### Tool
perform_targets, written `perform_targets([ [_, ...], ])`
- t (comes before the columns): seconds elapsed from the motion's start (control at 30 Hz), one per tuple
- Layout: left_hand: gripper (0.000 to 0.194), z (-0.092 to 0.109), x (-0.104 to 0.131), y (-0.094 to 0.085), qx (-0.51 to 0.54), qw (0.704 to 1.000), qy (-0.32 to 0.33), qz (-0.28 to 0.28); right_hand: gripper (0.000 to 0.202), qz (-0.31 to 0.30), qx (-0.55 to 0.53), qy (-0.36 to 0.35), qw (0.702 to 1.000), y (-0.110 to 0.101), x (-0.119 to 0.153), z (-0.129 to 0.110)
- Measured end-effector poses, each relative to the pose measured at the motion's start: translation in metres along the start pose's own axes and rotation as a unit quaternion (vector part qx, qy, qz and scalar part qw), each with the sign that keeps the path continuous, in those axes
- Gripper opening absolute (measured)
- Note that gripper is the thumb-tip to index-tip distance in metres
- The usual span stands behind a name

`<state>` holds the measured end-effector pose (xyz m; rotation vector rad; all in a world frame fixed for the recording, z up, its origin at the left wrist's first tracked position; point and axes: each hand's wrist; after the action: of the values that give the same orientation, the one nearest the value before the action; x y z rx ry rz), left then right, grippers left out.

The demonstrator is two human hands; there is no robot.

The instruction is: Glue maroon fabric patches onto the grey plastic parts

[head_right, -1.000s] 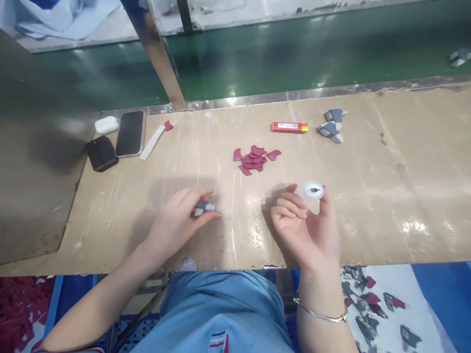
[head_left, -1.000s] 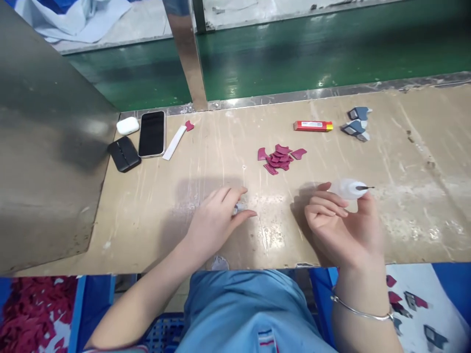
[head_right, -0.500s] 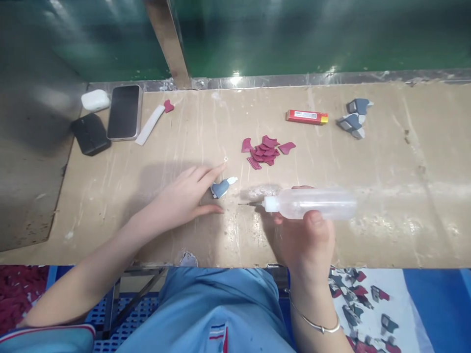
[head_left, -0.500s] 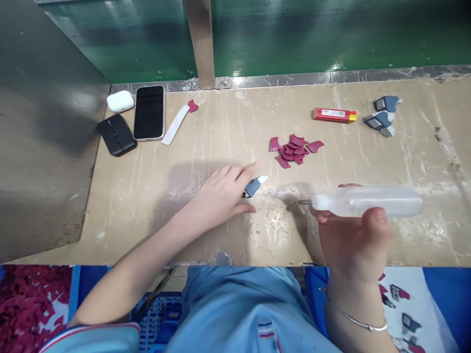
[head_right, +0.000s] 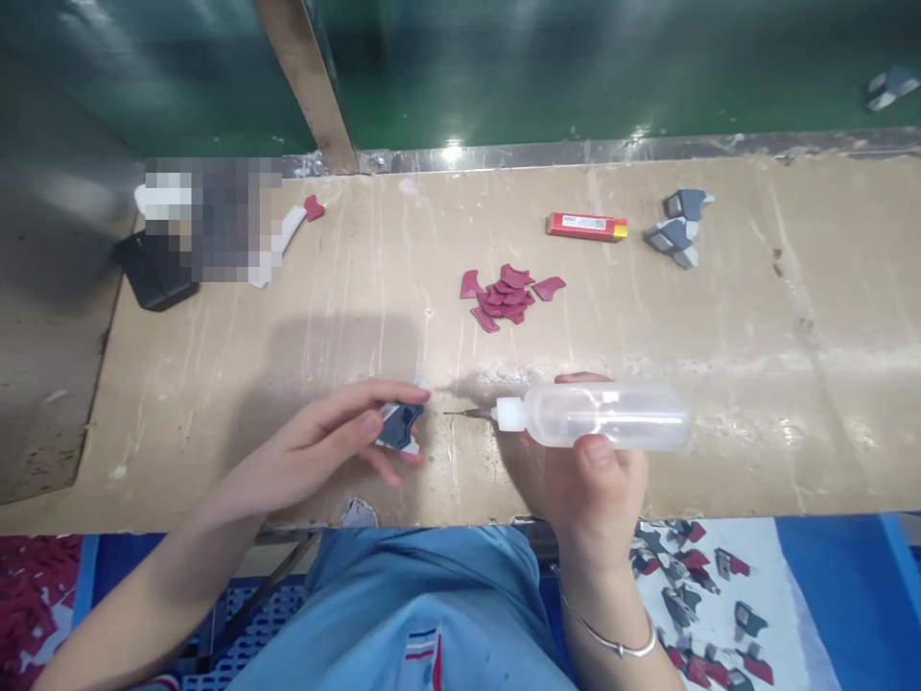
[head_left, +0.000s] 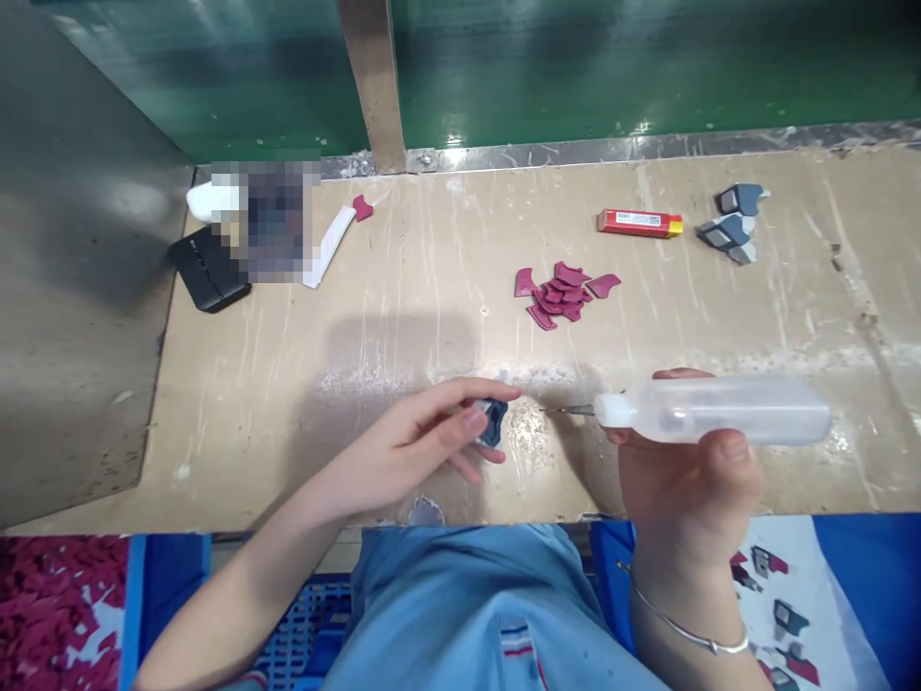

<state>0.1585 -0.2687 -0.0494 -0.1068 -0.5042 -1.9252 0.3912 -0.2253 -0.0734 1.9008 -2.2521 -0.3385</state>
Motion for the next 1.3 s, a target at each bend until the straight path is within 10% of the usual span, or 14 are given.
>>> perform_targets([
  [0.13,0.028,-0.027,0.014,0.010,0.127,0.989,0.043,0.055,0.036,-0.061,-0.045,-0.006,0.997,0.011,0.001,0.000],
  [0.33,0.034,-0.045,0.017,0.022,-0.022,0.975,0.090,0.200,0.043,-0.031,-0.016,0.009,0.999,0.013,0.008,0.015],
  [0.53,0.065,-0.042,0.013,0.021,-0.108,0.967,0.077,0.216,0.051,-0.001,0.072,-0.013,0.997,0.003,0.019,0.029],
  [0.83,0.066,-0.042,0.007,0.023,-0.036,0.967,0.029,0.251,0.045,-0.051,0.230,-0.259,0.937,0.000,0.022,0.037],
  [1.1,0.068,-0.049,0.007,0.020,-0.071,0.967,0.032,0.242,0.042,-0.143,0.227,-0.264,0.926,0.006,0.019,0.032],
  [1.3,0.064,-0.044,0.006,0.022,-0.053,0.969,0.024,0.240,0.031,-0.121,0.227,-0.141,0.956,0.001,0.029,0.025],
])
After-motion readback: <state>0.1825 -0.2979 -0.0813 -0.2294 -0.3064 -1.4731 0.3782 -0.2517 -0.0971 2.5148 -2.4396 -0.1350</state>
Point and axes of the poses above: each hand's wrist, its own x-axis away from the middle knuckle, its own y-axis out of the palm, z = x × y
